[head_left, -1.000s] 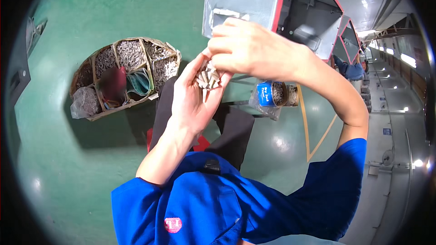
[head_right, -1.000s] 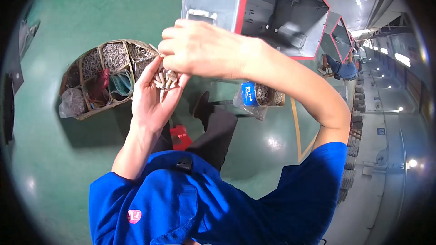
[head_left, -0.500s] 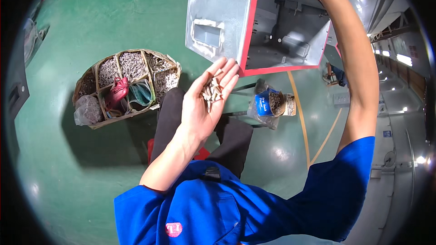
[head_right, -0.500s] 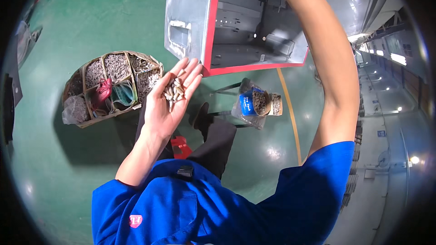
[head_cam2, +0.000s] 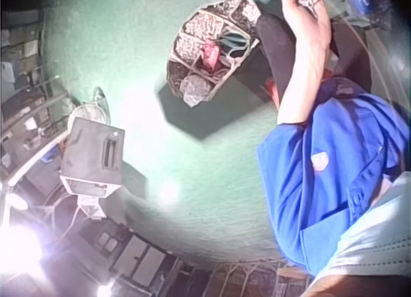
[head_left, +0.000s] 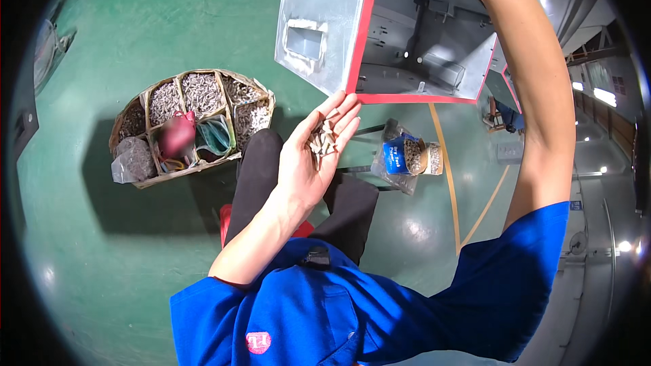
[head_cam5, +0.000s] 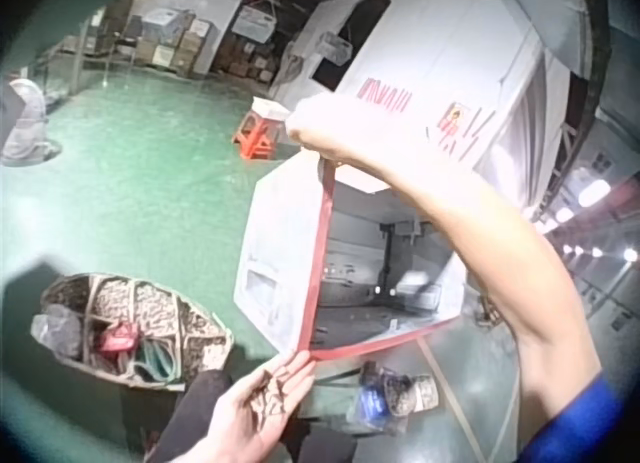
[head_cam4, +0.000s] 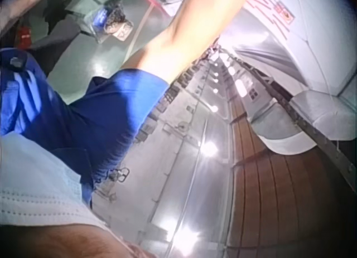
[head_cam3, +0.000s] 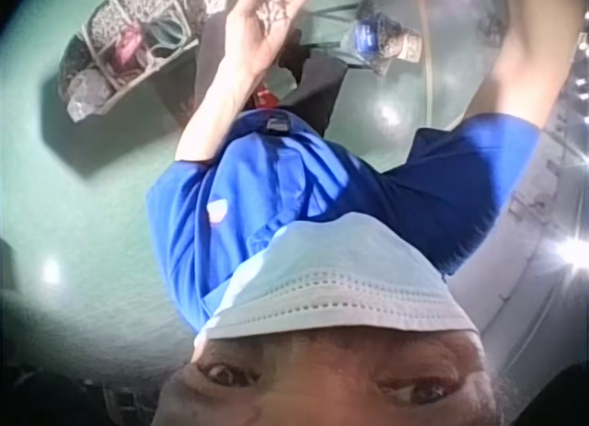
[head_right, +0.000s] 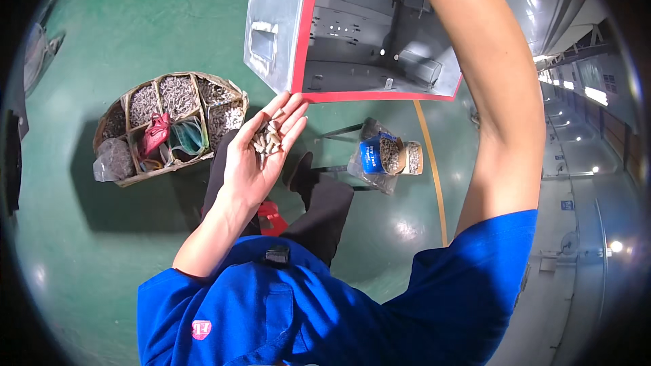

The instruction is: Assembling small metal enclosures by inserting small metal components and fasteners.

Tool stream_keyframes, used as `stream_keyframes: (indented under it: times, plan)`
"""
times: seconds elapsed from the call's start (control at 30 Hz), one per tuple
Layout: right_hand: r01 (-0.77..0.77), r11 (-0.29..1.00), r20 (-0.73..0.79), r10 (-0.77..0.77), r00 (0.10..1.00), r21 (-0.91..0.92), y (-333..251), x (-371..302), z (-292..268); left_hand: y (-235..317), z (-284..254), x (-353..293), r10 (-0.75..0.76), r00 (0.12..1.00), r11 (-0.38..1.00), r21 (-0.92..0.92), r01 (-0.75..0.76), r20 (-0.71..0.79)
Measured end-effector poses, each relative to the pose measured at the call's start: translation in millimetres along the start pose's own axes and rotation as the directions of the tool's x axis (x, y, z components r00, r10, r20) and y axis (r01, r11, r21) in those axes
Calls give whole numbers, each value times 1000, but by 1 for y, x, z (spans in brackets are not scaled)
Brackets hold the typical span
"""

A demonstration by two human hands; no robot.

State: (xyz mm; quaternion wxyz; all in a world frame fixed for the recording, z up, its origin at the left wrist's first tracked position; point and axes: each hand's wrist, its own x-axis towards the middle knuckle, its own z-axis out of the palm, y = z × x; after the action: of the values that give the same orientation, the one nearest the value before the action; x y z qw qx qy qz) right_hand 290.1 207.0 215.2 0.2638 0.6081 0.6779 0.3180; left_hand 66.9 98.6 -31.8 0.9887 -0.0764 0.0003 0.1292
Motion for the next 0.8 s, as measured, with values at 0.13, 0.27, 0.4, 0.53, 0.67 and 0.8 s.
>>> stream_keyframes:
  times: [0.13,0.27,0.4,0.53,0.67,0.8]
  plan:
    - [158,980,-189,-133,973,124,-1,-6,8,2,-4,3,17,1000,1000,14,-17,-2]
    - [104,977,-179,-70,981,187,-6,-2,13,1,-7,6,28,999,998,57,-26,-41]
    - [84,983,-198,-50,979,166,-10,6,17,1,-10,3,10,999,1000,17,-10,-45]
    - [81,988,-248,-46,968,132,-9,12,26,1,-11,-1,-1,997,1000,18,3,-79]
    - [71,992,-315,-34,948,107,-8,16,36,-1,-16,-1,2,994,999,40,3,-111]
    - [51,996,-419,-13,908,80,-17,9,33,-4,-27,-15,-30,989,988,146,51,-146]
